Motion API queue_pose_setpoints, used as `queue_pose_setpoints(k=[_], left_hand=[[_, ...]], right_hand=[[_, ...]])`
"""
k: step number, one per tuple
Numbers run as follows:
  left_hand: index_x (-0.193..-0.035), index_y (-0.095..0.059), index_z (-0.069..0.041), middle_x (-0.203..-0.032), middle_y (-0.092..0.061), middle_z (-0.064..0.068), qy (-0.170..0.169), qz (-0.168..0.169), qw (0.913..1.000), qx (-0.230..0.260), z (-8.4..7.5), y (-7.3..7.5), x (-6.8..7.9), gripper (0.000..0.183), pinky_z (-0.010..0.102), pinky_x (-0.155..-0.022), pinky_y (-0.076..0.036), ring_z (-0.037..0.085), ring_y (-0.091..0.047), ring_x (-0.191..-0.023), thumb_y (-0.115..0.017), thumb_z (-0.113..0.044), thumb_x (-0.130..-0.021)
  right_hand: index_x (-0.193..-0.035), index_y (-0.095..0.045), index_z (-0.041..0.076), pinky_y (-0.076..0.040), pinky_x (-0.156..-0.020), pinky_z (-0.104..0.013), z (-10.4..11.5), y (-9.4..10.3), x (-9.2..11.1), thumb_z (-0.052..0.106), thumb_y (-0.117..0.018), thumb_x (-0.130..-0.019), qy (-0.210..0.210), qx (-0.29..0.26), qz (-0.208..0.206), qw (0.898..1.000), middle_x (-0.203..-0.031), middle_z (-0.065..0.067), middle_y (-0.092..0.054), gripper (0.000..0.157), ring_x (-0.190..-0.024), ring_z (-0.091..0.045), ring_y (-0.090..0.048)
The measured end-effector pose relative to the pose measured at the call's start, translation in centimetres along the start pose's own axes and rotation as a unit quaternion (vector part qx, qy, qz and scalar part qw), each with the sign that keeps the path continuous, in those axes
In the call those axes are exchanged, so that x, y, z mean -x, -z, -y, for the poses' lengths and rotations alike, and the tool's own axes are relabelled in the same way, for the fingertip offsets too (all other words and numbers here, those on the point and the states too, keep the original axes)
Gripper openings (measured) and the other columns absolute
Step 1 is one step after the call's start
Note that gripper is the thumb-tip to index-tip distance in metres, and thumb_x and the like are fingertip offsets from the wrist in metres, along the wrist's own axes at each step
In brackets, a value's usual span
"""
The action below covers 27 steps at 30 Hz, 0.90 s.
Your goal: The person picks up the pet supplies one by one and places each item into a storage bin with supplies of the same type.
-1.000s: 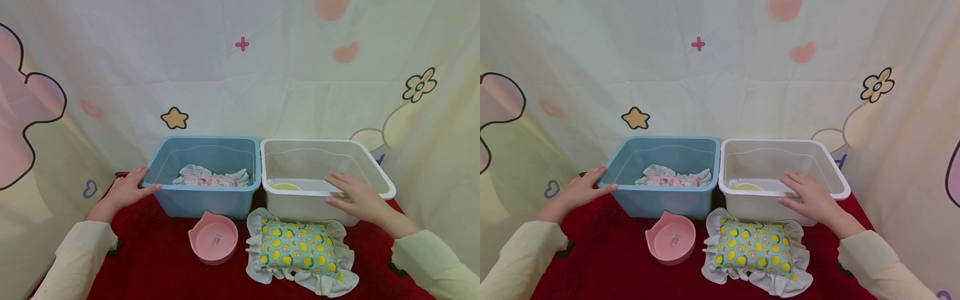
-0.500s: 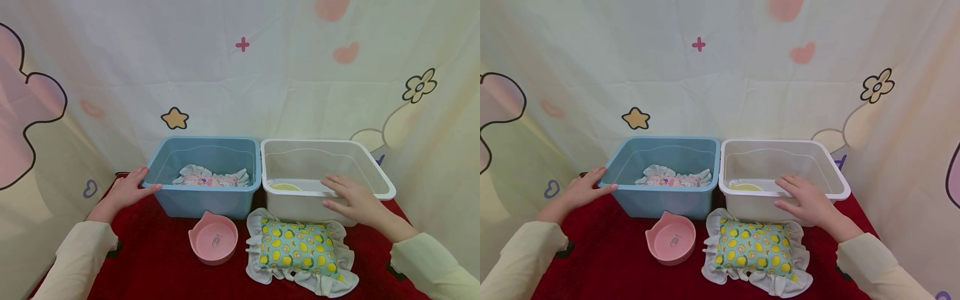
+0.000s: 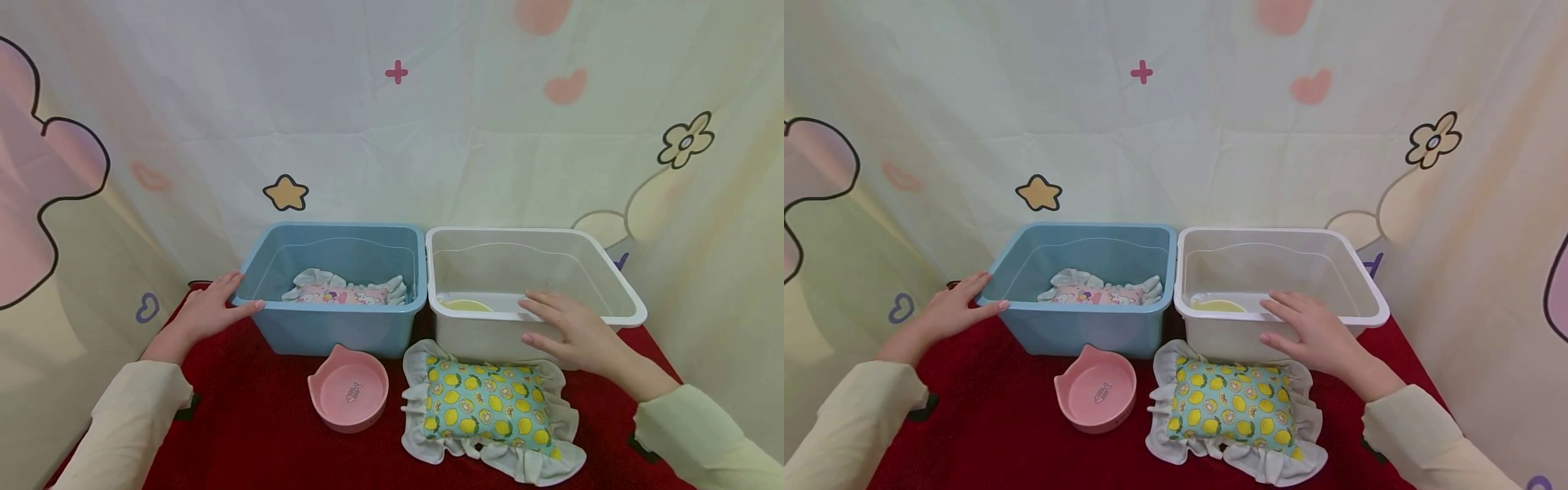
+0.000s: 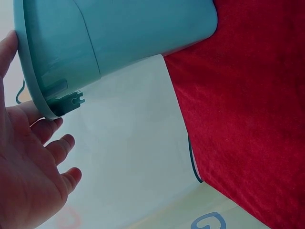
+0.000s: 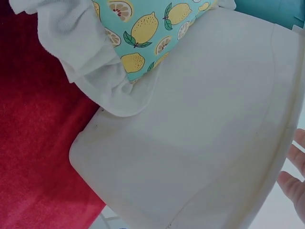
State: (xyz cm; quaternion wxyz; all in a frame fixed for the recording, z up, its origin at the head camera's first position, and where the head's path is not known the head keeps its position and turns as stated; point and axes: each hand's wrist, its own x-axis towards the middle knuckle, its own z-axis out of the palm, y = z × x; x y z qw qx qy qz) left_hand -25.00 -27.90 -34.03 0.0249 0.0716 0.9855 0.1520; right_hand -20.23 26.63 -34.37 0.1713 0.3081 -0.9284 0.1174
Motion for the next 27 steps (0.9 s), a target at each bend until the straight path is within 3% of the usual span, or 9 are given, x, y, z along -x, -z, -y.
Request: queue_pose_setpoints(k=[27], left_hand=[[-0.14,-0.016,0.001,-0.142,-0.017,0.027,-0.001,0.004,1.0,0.005,0.0,0.1,0.1,0.088,0.067,-0.095,-0.018,0.047,-0.02,-0.126,-0.042,-0.06,-0.082]], right_hand=[[-0.119,-0.055,0.008,-0.044,-0.086,-0.052,1.6,-0.1,0.4,0.03,-0.071,-0.071,0.037,0.003,-0.017,0.999,-0.123,-0.015,-0.053,0.055,-0.112,-0.032,-0.047]])
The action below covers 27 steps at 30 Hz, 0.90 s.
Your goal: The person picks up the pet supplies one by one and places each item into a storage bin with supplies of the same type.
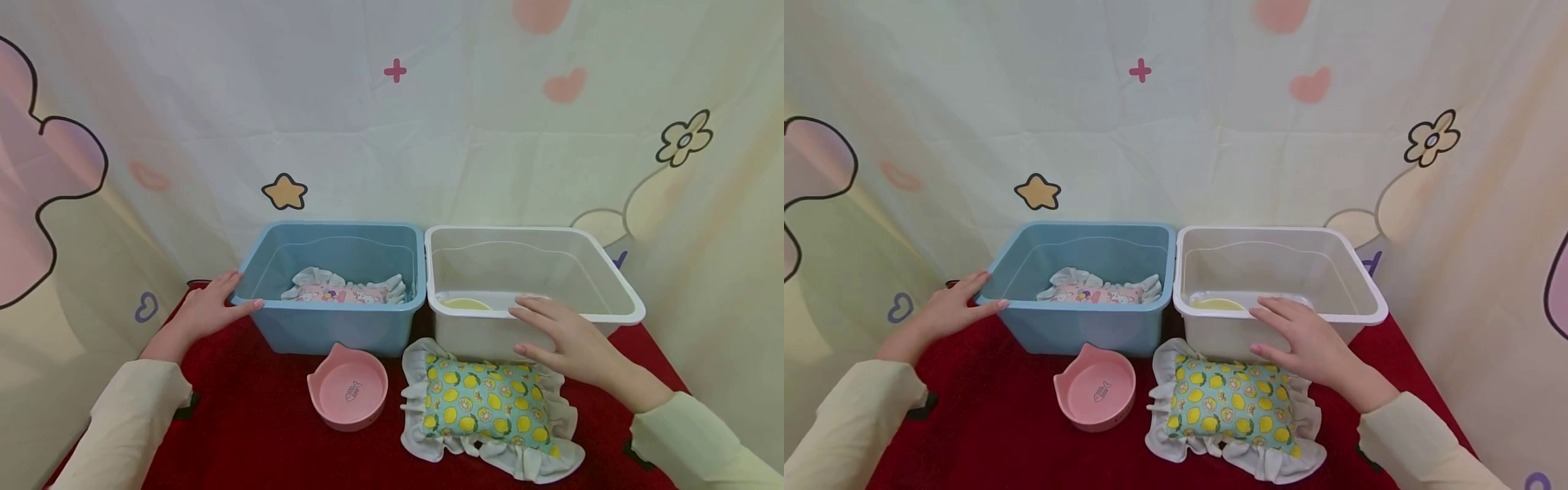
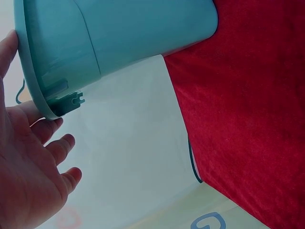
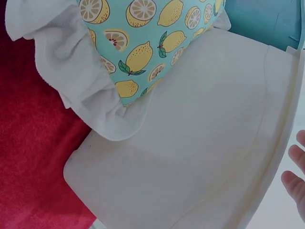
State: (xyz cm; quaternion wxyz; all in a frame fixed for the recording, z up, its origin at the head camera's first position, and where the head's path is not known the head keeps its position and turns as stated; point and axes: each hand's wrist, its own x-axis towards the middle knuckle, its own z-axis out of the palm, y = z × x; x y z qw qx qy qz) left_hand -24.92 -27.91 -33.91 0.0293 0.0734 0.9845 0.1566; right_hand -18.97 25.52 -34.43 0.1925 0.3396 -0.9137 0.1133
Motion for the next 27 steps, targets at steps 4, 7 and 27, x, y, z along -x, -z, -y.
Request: queue_pose_setpoints(k=[4,7,27], left_hand=[[-0.14,-0.016,0.001,-0.143,-0.017,0.027,0.0,0.001,1.0,-0.004,0.21,-0.08,-0.12,0.088,0.067,-0.095,-0.018,0.047,-0.019,-0.126,-0.041,-0.061,-0.082],[-0.14,-0.015,0.001,-0.143,-0.016,0.027,0.0,0.002,1.0,-0.005,0.31,-0.13,-0.24,0.088,0.068,-0.095,-0.018,0.047,-0.019,-0.127,-0.041,-0.061,-0.082],[-0.14,-0.016,0.0,-0.143,-0.017,0.027,0.001,0.003,1.0,-0.009,0.08,0.04,-0.15,0.088,0.068,-0.093,-0.021,0.048,-0.021,-0.125,-0.041,-0.061,-0.082]], right_hand=[[-0.118,-0.055,0.008,-0.045,-0.084,-0.051,0.23,0.05,0.08,0.031,-0.072,-0.071,0.008,0.0,-0.005,1.0,-0.122,-0.015,-0.053,0.055,-0.111,-0.031,-0.048],[-0.118,-0.056,0.008,-0.045,-0.083,-0.051,0.33,0.02,0.14,0.029,-0.072,-0.069,0.013,-0.001,-0.009,1.0,-0.122,-0.015,-0.053,0.056,-0.11,-0.031,-0.048],[-0.113,-0.06,0.008,-0.051,-0.076,-0.044,0.98,-0.65,0.37,0.042,-0.065,-0.076,0.07,-0.014,-0.071,0.995,-0.116,-0.011,-0.057,0.051,-0.105,-0.025,-0.052]])
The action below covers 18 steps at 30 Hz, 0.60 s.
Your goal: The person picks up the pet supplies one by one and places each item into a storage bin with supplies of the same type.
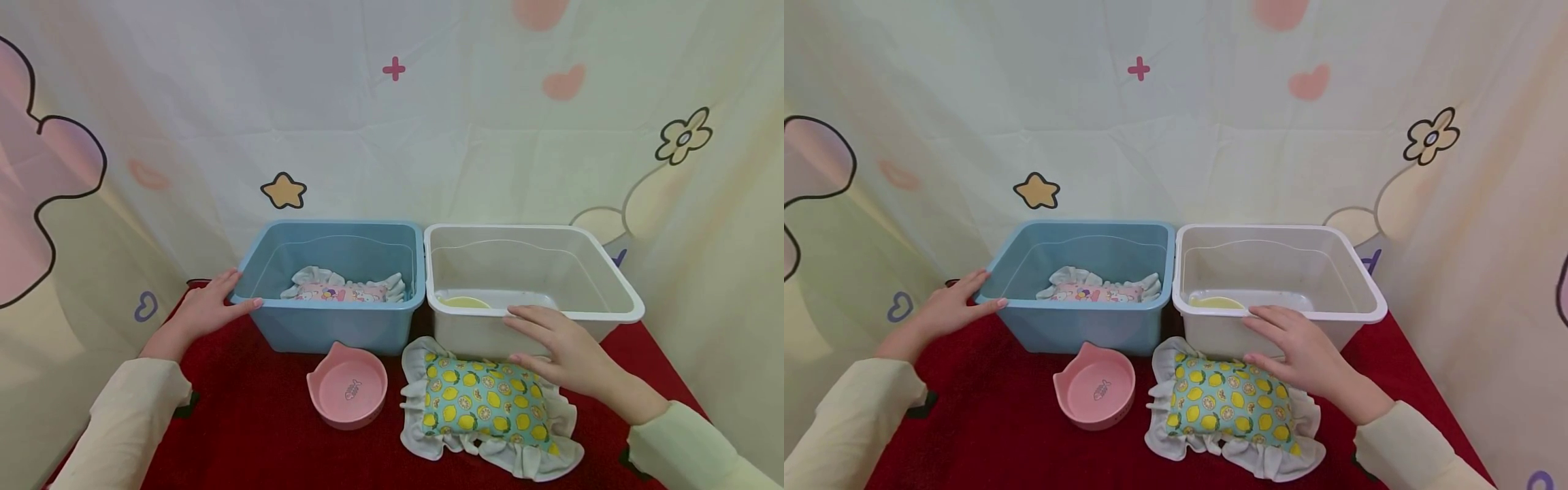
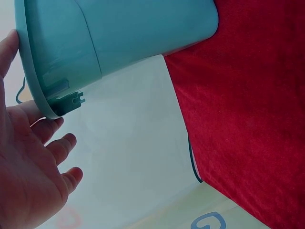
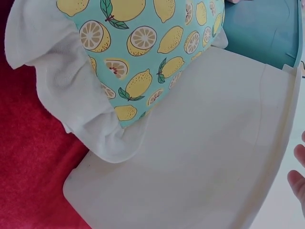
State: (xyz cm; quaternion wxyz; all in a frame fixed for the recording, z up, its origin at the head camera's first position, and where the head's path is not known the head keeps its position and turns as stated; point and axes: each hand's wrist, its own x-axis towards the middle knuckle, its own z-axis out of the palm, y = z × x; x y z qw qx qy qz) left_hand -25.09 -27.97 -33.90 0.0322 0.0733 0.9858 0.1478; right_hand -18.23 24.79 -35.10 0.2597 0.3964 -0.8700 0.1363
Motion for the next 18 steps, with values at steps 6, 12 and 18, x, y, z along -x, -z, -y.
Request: queue_pose_setpoints(k=[6,12,18], left_hand=[[-0.14,-0.016,0.0,-0.143,-0.017,0.026,0.001,0.0,1.0,0.0,0.06,-0.05,0.0,0.088,0.068,-0.093,-0.022,0.049,-0.022,-0.124,-0.041,-0.061,-0.082],[-0.14,-0.016,-0.001,-0.143,-0.017,0.026,0.004,0.0,1.0,0.001,0.0,-0.05,0.09,0.088,0.067,-0.091,-0.027,0.052,-0.024,-0.122,-0.041,-0.061,-0.082],[-0.141,-0.014,-0.001,-0.143,-0.017,0.025,0.005,0.0,1.0,0.006,-0.05,-0.01,0.2,0.088,0.066,-0.09,-0.029,0.052,-0.025,-0.121,-0.041,-0.062,-0.082]], right_hand=[[-0.112,-0.06,0.009,-0.051,-0.075,-0.044,0.16,-0.34,0.03,0.041,-0.065,-0.076,0.015,-0.004,-0.016,1.0,-0.116,-0.01,-0.058,0.049,-0.104,-0.024,-0.053],[-0.112,-0.061,0.009,-0.052,-0.074,-0.043,0.38,-0.68,0.23,0.037,-0.07,-0.072,0.011,-0.001,-0.01,1.0,-0.116,-0.009,-0.058,0.049,-0.104,-0.023,-0.054],[-0.113,-0.06,0.012,-0.04,-0.092,-0.016,0.52,-1.04,0.41,0.042,-0.066,-0.074,0.011,0.004,-0.016,1.0,-0.116,-0.007,-0.058,0.05,-0.105,-0.021,-0.053]])
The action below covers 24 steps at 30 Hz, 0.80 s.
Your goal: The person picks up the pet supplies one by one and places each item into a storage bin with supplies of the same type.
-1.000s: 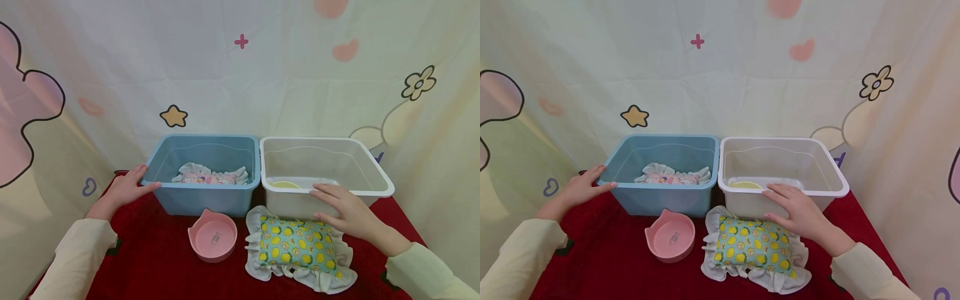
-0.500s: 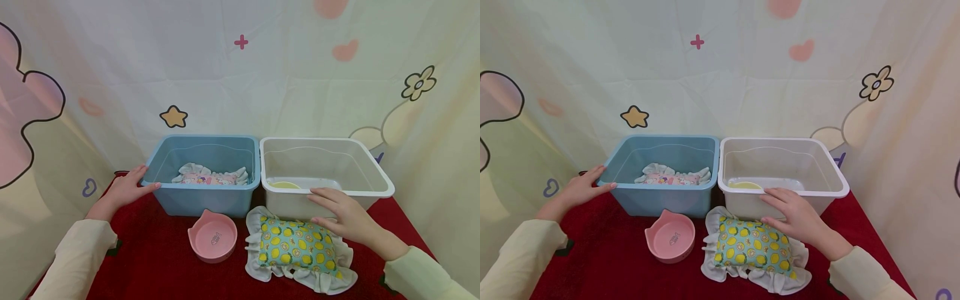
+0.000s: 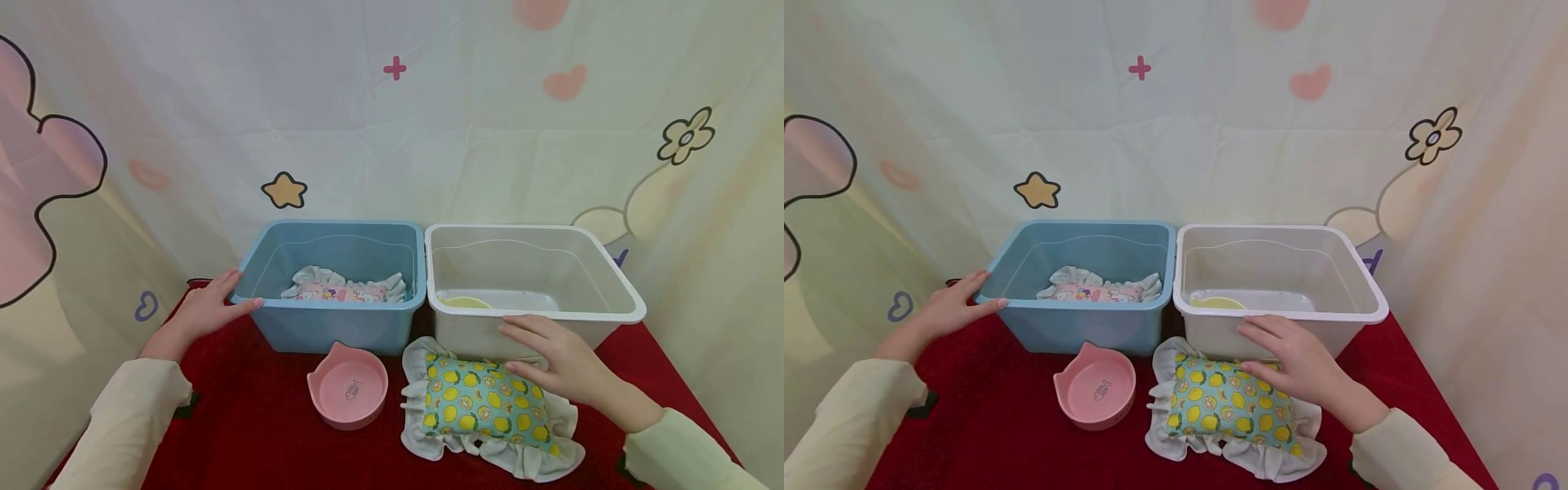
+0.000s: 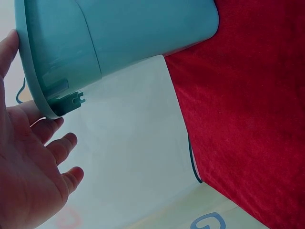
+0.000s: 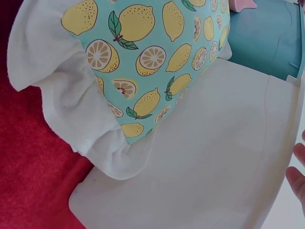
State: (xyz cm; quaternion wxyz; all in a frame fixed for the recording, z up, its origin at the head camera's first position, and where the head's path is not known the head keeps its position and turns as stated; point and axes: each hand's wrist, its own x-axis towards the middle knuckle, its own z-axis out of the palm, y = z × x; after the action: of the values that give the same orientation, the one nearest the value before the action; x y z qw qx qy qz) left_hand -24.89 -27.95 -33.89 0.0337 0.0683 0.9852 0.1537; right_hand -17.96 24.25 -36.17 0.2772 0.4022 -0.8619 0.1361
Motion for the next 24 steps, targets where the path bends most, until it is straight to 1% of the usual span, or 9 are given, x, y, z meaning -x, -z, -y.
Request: queue_pose_setpoints(k=[3,5,7,10,13,15,17,20,24], left_hand=[[-0.141,-0.013,-0.002,-0.143,-0.017,0.025,0.0,0.001,1.0,0.001,0.0,0.0,0.0,0.089,0.066,-0.09,-0.029,0.051,-0.025,-0.122,-0.041,-0.062,-0.082],[-0.141,-0.013,-0.002,-0.143,-0.017,0.025,0.001,0.0,1.0,0.003,0.0,0.0,0.0,0.089,0.066,-0.089,-0.03,0.051,-0.026,-0.121,-0.041,-0.062,-0.081],[-0.141,-0.013,-0.002,-0.143,-0.018,0.025,0.001,-0.001,1.0,0.004,0.0,0.0,0.0,0.089,0.066,-0.089,-0.031,0.051,-0.027,-0.121,-0.041,-0.062,-0.081],[-0.141,-0.013,-0.003,-0.143,-0.018,0.025,0.003,-0.001,1.0,0.005,0.1,-0.1,0.0,0.09,0.065,-0.088,-0.032,0.05,-0.027,-0.121,-0.041,-0.063,-0.081],[-0.141,-0.013,-0.003,-0.143,-0.017,0.025,0.004,0.0,1.0,0.006,0.1,-0.1,-0.1,0.09,0.065,-0.089,-0.032,0.05,-0.027,-0.122,-0.041,-0.063,-0.081],[-0.141,-0.013,-0.003,-0.143,-0.017,0.025,0.005,0.0,1.0,0.006,0.2,-0.2,-0.1,0.09,0.066,-0.089,-0.032,0.05,-0.026,-0.122,-0.041,-0.063,-0.081],[-0.141,-0.013,-0.003,-0.143,-0.017,0.025,0.005,0.0,1.0,0.006,0.2,-0.2,-0.1,0.09,0.066,-0.088,-0.032,0.051,-0.026,-0.121,-0.041,-0.063,-0.081],[-0.141,-0.012,-0.003,-0.143,-0.017,0.025,0.005,-0.001,1.0,0.006,0.1,-0.2,-0.1,0.09,0.066,-0.088,-0.032,0.051,-0.027,-0.121,-0.041,-0.063,-0.08],[-0.141,-0.012,-0.004,-0.143,-0.018,0.025,0.004,-0.003,1.0,0.007,0.1,-0.1,0.0,0.09,0.065,-0.087,-0.034,0.05,-0.029,-0.12,-0.042,-0.063,-0.08]], right_hand=[[-0.114,-0.06,0.013,-0.021,-0.099,-0.004,0.0,-0.1,0.1,0.043,-0.066,-0.074,0.005,-0.008,-0.008,1.0,-0.115,-0.008,-0.058,0.05,-0.104,-0.021,-0.053],[-0.114,-0.06,0.013,-0.018,-0.1,-0.003,0.1,-0.2,0.1,0.042,-0.067,-0.074,0.007,-0.013,-0.01,1.0,-0.115,-0.008,-0.058,0.05,-0.104,-0.022,-0.053],[-0.114,-0.06,0.013,-0.019,-0.1,-0.004,0.1,-0.3,0.2,0.045,-0.064,-0.075,0.005,-0.014,-0.009,1.0,-0.115,-0.008,-0.058,0.05,-0.105,-0.021,-0.053],[-0.113,-0.061,0.012,-0.022,-0.099,-0.004,0.2,-0.5,0.3,0.047,-0.061,-0.077,0.001,-0.013,-0.004,1.0,-0.115,-0.007,-0.059,0.05,-0.104,-0.02,-0.054],[-0.111,-0.062,0.011,-0.029,-0.097,-0.006,0.4,-0.6,0.4,0.045,-0.064,-0.076,-0.003,-0.011,0.002,1.0,-0.114,-0.007,-0.06,0.049,-0.103,-0.02,-0.054],[-0.109,-0.062,0.009,-0.04,-0.091,-0.013,0.4,-0.7,0.4,0.041,-0.067,-0.074,-0.006,-0.012,0.007,1.0,-0.113,-0.006,-0.06,0.048,-0.103,-0.02,-0.055],[-0.109,-0.062,0.008,-0.047,-0.084,-0.023,0.5,-0.9,0.5,0.039,-0.068,-0.073,-0.01,-0.013,0.013,1.0,-0.112,-0.006,-0.06,0.048,-0.101,-0.02,-0.055],[-0.108,-0.062,0.008,-0.051,-0.075,-0.038,0.5,-1.1,0.7,0.039,-0.067,-0.074,-0.016,-0.015,0.024,0.999,-0.111,-0.006,-0.06,0.047,-0.1,-0.02,-0.056],[-0.109,-0.062,0.009,-0.052,-0.075,-0.039,0.4,-1.5,1.0,0.038,-0.068,-0.073,-0.027,-0.017,0.04,0.999,-0.111,-0.006,-0.06,0.047,-0.099,-0.019,-0.056]])
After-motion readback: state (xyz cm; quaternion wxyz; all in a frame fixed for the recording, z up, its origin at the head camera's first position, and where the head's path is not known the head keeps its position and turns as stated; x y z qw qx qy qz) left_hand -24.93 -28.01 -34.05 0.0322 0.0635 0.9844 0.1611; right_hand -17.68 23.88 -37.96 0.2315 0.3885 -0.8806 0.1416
